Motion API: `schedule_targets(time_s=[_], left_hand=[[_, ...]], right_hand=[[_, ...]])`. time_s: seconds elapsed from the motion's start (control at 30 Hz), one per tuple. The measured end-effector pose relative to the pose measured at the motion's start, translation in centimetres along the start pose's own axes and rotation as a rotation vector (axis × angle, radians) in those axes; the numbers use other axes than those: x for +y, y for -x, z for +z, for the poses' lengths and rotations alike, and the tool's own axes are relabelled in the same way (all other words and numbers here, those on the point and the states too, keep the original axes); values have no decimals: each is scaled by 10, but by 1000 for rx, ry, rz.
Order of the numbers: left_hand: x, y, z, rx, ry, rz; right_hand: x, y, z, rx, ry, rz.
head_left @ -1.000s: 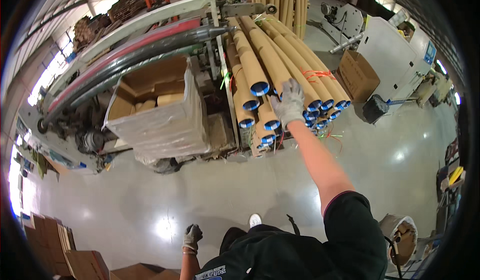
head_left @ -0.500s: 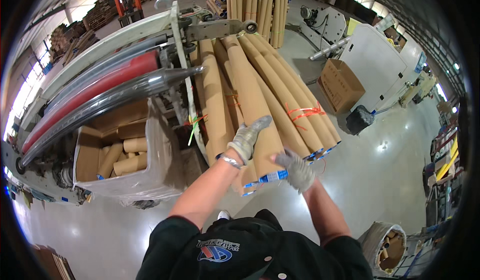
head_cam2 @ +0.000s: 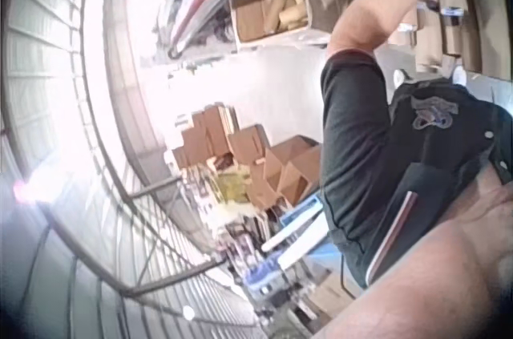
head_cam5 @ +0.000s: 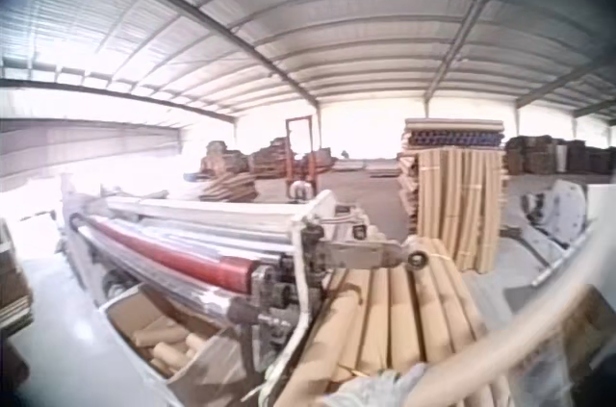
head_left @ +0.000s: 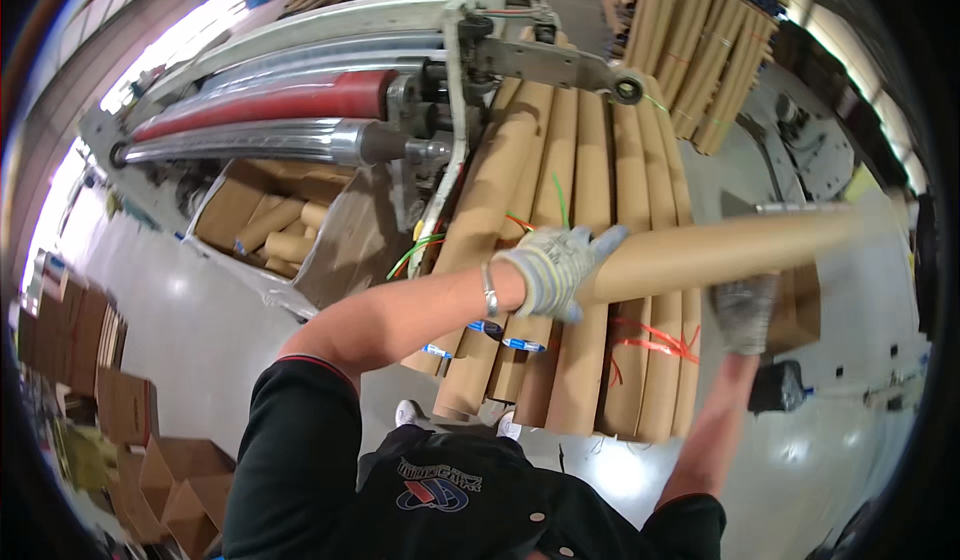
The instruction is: Operates an industrial rolling machine to remove finished plastic rolls and subsequently packs cylindrical tubes into cardboard boxes and seals them with tape.
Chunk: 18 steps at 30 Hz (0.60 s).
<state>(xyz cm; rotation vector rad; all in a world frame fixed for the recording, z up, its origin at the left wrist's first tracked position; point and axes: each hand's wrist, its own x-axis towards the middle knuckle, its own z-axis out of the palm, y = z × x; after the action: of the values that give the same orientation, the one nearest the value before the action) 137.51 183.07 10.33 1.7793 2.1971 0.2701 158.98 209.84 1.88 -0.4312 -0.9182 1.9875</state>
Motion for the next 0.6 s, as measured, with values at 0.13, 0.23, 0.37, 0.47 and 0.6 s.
schedule_targets(time_s=[0.13, 0.23, 0.37, 0.47, 0.6], left_hand=[[-59, -21, -21, 311, -433, 85], [-117, 13, -33, 429, -506, 97], [-160, 48, -34, 535, -491, 33], [-202, 72, -47, 628, -560, 2], [-261, 156, -72, 743, -571, -508]], right_hand=[[-62, -59, -123, 175, -329, -151], [-69, -57, -185, 355, -380, -213], [-80, -74, -224, 325, -390, -308], [-67, -95, -165, 213, -260, -328], [34, -77, 38, 175, -248, -26]])
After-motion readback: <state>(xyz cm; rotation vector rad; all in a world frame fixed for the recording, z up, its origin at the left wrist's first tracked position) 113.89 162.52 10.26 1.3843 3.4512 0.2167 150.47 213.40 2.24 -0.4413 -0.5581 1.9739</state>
